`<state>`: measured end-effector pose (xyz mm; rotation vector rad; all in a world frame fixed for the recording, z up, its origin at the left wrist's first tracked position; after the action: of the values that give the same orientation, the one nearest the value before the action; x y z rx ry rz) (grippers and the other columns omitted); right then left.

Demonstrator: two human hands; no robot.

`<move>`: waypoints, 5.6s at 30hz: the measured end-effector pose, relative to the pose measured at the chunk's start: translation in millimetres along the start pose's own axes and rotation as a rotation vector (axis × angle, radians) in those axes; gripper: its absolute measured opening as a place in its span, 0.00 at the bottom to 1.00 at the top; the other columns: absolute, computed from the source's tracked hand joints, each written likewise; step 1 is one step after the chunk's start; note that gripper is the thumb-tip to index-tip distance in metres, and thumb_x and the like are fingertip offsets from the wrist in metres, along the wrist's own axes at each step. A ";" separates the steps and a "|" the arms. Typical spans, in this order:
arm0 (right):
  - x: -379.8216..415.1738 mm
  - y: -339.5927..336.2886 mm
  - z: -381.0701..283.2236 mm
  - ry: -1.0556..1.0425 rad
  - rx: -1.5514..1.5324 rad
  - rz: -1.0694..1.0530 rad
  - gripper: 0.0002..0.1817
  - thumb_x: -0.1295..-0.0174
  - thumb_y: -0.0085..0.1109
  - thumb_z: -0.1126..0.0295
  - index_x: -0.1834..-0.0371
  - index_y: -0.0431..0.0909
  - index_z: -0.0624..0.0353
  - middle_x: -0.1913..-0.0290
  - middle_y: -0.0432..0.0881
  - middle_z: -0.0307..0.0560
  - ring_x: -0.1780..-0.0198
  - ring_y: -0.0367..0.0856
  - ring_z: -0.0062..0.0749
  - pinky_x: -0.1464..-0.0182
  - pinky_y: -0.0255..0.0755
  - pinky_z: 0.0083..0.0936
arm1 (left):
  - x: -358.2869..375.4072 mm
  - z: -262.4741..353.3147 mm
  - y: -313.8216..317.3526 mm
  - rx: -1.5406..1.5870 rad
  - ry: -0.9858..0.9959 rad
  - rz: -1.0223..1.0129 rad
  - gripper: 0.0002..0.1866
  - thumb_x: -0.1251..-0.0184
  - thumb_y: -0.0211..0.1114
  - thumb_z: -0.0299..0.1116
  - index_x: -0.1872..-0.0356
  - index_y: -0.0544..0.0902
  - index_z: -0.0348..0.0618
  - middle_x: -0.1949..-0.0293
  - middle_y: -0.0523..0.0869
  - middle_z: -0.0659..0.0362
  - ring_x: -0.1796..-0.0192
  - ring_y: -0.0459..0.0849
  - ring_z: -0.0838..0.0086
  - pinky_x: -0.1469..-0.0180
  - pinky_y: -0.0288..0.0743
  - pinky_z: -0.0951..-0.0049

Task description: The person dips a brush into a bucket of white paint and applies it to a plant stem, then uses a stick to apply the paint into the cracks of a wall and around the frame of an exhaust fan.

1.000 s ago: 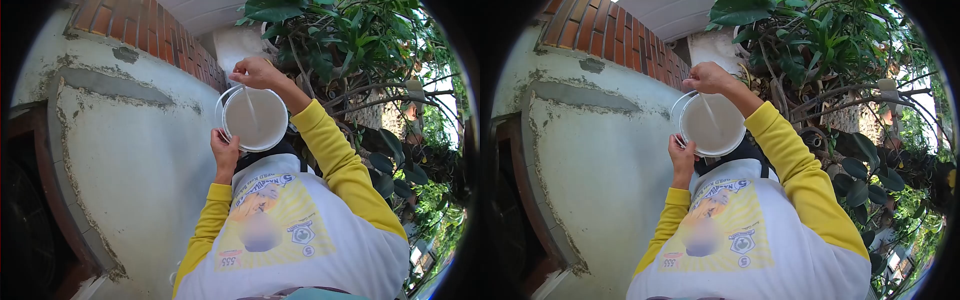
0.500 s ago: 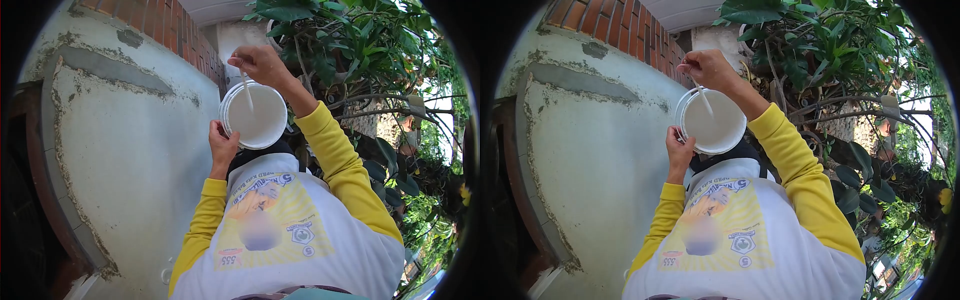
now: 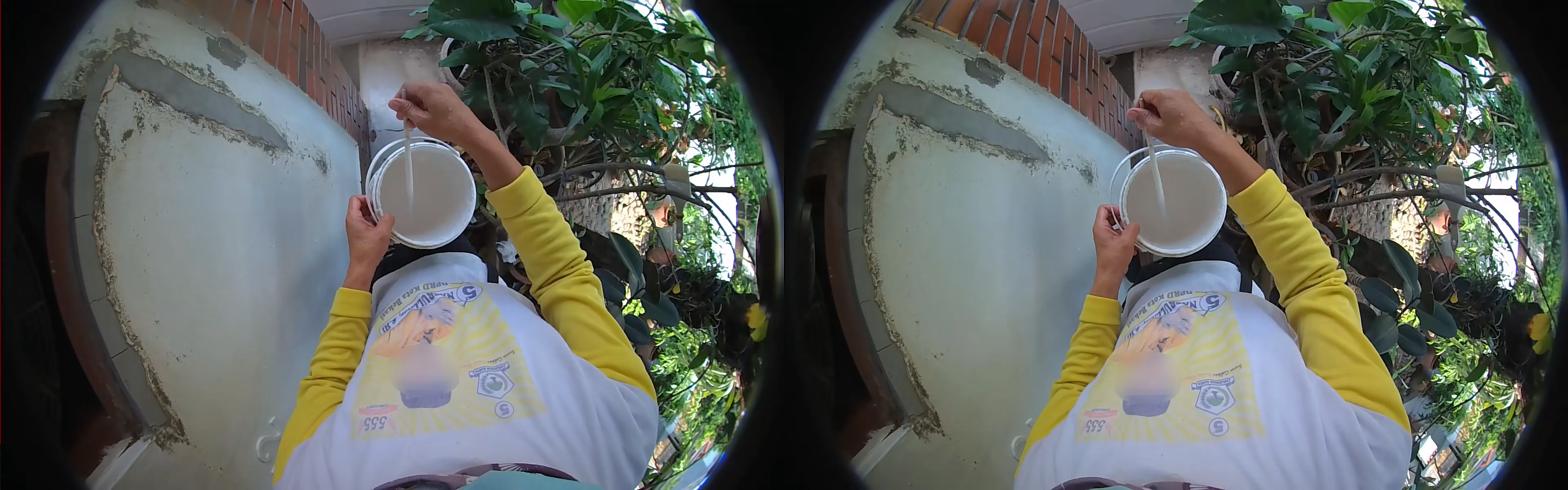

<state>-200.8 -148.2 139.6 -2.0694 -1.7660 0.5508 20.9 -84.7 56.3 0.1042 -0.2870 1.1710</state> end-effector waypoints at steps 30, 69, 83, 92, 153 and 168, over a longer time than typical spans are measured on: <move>85.2 11.8 -32.2 -0.104 -0.081 0.120 0.10 0.48 0.67 0.77 0.66 0.74 0.63 0.74 0.81 0.51 0.74 0.80 0.38 0.69 0.73 0.26 | -69.1 24.3 -72.4 -0.760 -0.035 0.466 0.27 0.43 0.70 0.52 0.69 0.77 0.32 0.73 0.83 0.55 0.82 0.76 0.70 0.74 0.72 0.66; 176.9 25.0 -42.8 -0.257 -0.251 0.350 0.08 0.37 0.53 0.81 0.55 0.74 0.65 0.49 0.80 0.53 0.56 0.83 0.40 0.53 0.77 0.28 | -8.0 87.1 -6.3 0.794 -0.145 0.066 0.21 0.36 0.44 0.25 0.41 0.66 0.31 0.46 0.78 0.43 0.71 0.71 0.76 0.63 0.69 0.73; 205.1 18.9 28.0 0.077 -1.252 0.650 0.11 0.27 0.43 0.70 0.55 0.73 0.65 0.51 0.80 0.56 0.55 0.83 0.36 0.48 0.79 0.34 | -9.1 67.3 -37.5 0.974 -0.059 0.036 0.25 0.44 0.45 0.27 0.44 0.72 0.27 0.60 0.80 0.55 0.71 0.68 0.76 0.63 0.66 0.75; 215.9 6.7 19.2 0.041 -1.118 0.580 0.12 0.27 0.43 0.68 0.54 0.73 0.65 0.52 0.80 0.54 0.56 0.83 0.33 0.49 0.78 0.32 | -6.9 65.2 -49.6 0.964 -0.063 0.028 0.25 0.44 0.44 0.28 0.44 0.73 0.29 0.64 0.80 0.59 0.72 0.69 0.74 0.63 0.65 0.72; 180.6 31.4 8.3 0.155 -1.004 0.648 0.09 0.27 0.41 0.67 0.58 0.61 0.63 0.52 0.74 0.55 0.55 0.84 0.40 0.51 0.81 0.32 | -5.4 60.0 -39.6 0.962 -0.047 0.041 0.16 0.32 0.48 0.22 0.45 0.73 0.29 0.70 0.80 0.57 0.74 0.69 0.77 0.69 0.64 0.75; 184.6 -31.6 -58.3 -0.182 -0.872 0.670 0.12 0.28 0.43 0.64 0.58 0.64 0.63 0.54 0.74 0.54 0.61 0.84 0.40 0.57 0.83 0.35 | -13.7 43.7 -58.7 1.051 -0.073 0.138 0.16 0.30 0.50 0.24 0.43 0.73 0.34 0.72 0.79 0.58 0.77 0.71 0.77 0.72 0.66 0.77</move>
<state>-171.4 37.7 195.0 -3.3551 -1.5043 0.1065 62.6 -129.8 98.3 1.0590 0.2907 1.3544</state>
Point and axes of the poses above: each hand's wrist, its own x-axis away from the middle knuckle, its own y-axis out of the palm, z = x × y, the point moved 8 cm from there along -x, towards the middle knuckle
